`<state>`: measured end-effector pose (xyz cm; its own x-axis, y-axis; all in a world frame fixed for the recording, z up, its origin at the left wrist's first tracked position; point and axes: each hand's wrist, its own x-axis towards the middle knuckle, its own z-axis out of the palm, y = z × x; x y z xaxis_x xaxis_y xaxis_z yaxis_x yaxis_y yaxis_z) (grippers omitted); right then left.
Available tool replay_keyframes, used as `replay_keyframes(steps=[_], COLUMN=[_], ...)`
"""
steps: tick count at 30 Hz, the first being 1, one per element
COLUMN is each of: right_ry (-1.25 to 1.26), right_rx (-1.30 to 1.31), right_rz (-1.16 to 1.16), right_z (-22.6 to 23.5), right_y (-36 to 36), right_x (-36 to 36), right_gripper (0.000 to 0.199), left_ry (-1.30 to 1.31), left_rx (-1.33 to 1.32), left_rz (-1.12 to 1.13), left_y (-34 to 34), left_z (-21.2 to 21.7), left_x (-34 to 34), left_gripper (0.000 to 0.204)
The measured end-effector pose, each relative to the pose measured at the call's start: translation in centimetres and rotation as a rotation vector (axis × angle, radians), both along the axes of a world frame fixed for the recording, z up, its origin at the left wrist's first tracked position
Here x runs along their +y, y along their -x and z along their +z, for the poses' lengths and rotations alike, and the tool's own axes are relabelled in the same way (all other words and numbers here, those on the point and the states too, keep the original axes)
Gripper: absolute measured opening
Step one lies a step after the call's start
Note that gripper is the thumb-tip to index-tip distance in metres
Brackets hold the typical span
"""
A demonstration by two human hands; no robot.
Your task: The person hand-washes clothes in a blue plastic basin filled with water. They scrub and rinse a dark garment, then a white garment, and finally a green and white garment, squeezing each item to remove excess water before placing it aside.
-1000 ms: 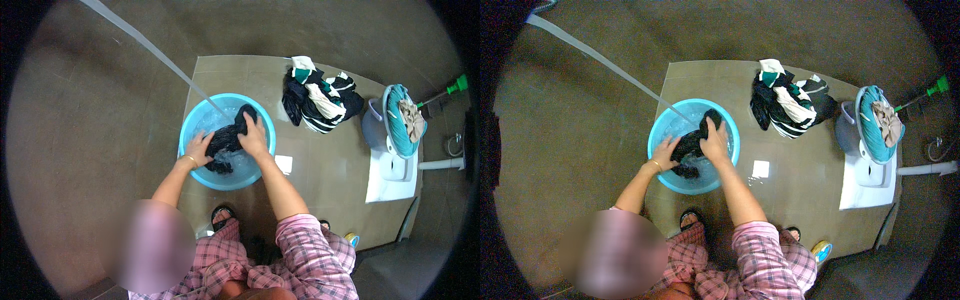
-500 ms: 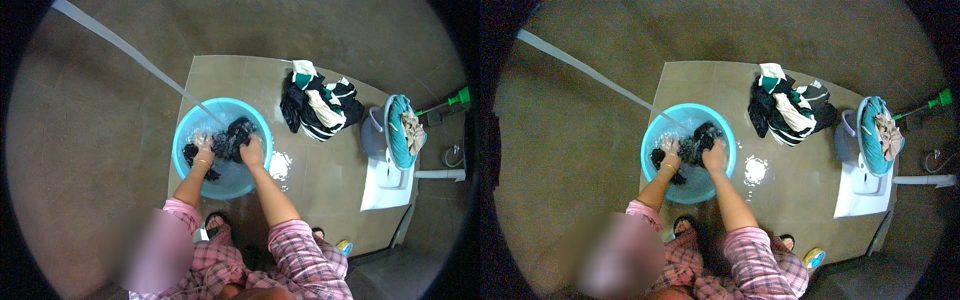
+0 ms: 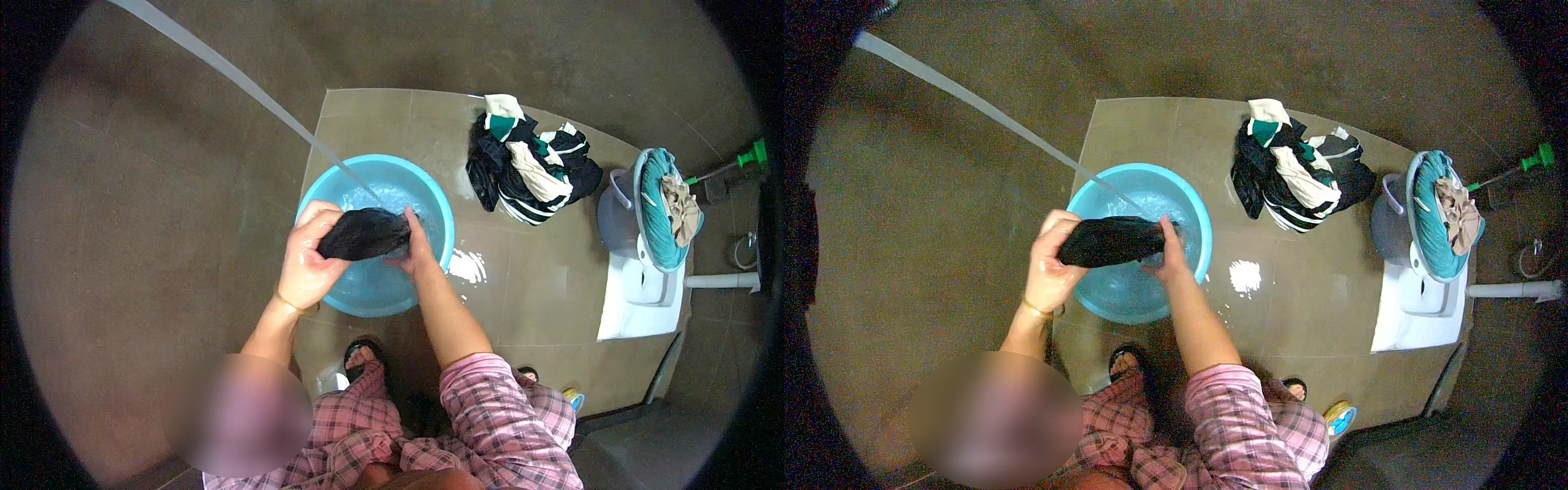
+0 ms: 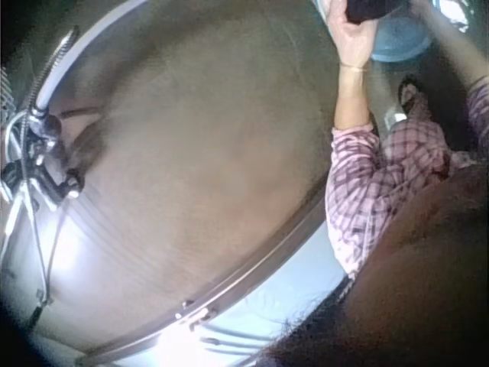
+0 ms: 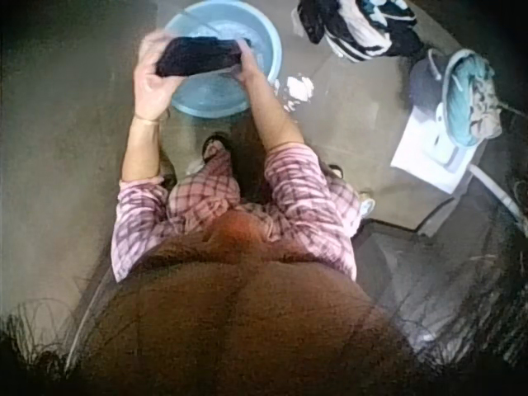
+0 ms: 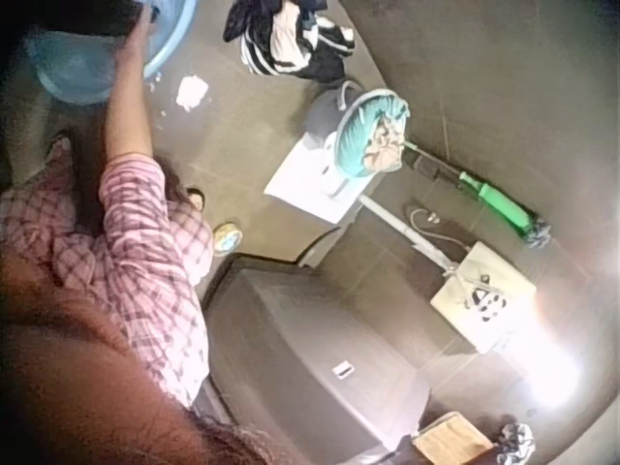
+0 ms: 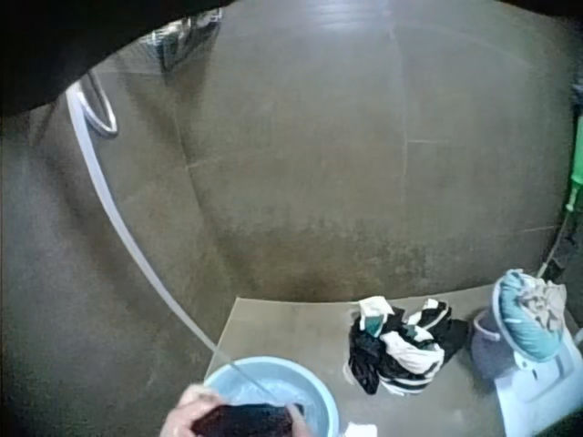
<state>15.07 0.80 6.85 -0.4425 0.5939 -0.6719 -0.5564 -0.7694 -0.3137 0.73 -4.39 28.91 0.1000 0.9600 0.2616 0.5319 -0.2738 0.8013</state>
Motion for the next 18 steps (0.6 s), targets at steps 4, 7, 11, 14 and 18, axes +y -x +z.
replay_keyframes(steps=[4, 7, 11, 14, 18], right_ry=[-0.161, -0.205, -0.822, -0.186, -0.312], right_rx=[0.396, 0.698, 0.134, 0.742, 0.56], right_rz=[0.054, -0.05, -0.088, -0.222, -0.122], right_z=[3.6, 11.2, 14.1, 14.6, 14.9], right_y=[2.3, 3.6, 4.5, 1.3, 1.5], right_x=[0.4, -1.9, -3.0, -1.6, -0.3], right_gripper=[0.071, 0.061, 0.057, 0.054, 0.054], left_ry=[0.008, 0.165, 0.039, -0.113, -0.236], left_rx=[-0.877, -1.535, -1.206, -0.327, 0.352], left_rz=[-0.217, -0.266, 0.115, 0.242, 0.002], left_y=[-1.8, -1.9, 1.8, 2.2, 0.4], left_z=[2.1, 2.8, -1.5, -3.4, -4.6], left_x=[0.2, 0.1, 2.7, 0.7, -1.1], left_gripper=[0.043, 0.041, 0.045, 0.072, 0.115])
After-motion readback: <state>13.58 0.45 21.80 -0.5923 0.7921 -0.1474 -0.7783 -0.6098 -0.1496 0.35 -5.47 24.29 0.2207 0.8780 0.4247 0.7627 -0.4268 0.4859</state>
